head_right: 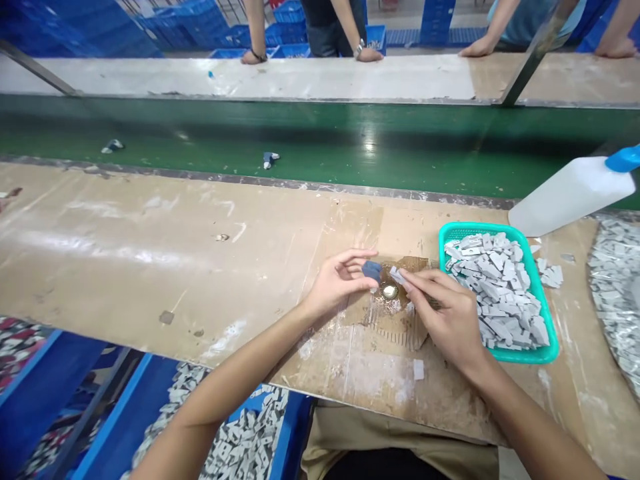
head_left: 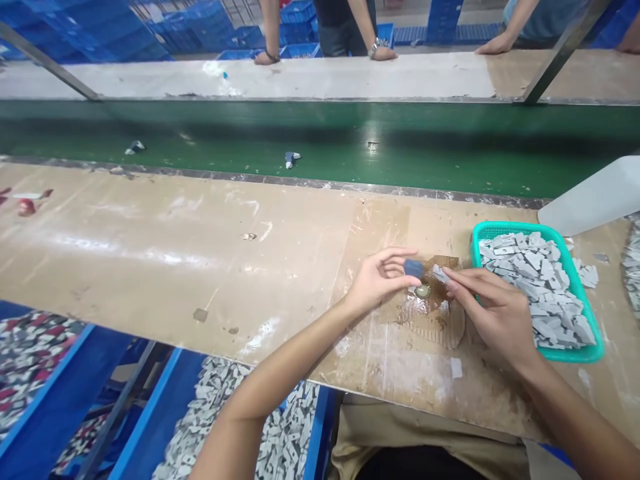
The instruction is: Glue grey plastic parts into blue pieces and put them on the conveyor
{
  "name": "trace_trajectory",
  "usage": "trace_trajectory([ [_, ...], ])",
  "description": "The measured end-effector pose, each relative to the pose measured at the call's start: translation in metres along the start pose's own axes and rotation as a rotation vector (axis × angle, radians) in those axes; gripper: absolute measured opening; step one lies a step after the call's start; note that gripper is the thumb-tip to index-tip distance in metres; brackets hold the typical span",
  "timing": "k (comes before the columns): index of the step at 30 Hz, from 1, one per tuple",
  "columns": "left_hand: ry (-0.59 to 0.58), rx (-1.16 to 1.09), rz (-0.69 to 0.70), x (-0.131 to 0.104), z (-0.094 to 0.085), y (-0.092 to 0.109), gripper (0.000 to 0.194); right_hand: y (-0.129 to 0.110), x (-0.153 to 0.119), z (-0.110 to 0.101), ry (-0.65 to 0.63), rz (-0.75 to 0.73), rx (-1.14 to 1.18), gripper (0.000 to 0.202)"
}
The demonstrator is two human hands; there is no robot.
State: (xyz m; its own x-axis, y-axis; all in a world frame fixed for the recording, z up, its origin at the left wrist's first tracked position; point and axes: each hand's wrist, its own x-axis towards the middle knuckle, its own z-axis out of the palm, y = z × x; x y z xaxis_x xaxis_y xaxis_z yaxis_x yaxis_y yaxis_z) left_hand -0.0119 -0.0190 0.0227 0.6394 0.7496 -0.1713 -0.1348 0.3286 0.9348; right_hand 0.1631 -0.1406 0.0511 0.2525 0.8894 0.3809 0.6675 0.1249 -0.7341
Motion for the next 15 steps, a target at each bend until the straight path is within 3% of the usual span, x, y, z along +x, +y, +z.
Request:
trace_trajectory([
  [3,-0.082,0.089,0.040,-0.008,0.007,-0.003,0.045,0.000,-0.002,-0.003,0.050,-0.116,0.009,0.040],
  [7,-0.085,0.172,0.113,-0.014,0.007,-0.010,0.052,0.001,-0.005,-0.005,0.000,-0.240,0.014,0.053],
  [11,-0.102,0.225,0.163,-0.016,0.006,-0.011,0.049,0.001,-0.005,-0.005,-0.049,-0.267,0.022,0.058],
  [15,-0.127,0.198,0.151,-0.017,0.008,-0.011,0.048,0.000,-0.003,-0.004,-0.084,-0.264,0.024,0.050],
])
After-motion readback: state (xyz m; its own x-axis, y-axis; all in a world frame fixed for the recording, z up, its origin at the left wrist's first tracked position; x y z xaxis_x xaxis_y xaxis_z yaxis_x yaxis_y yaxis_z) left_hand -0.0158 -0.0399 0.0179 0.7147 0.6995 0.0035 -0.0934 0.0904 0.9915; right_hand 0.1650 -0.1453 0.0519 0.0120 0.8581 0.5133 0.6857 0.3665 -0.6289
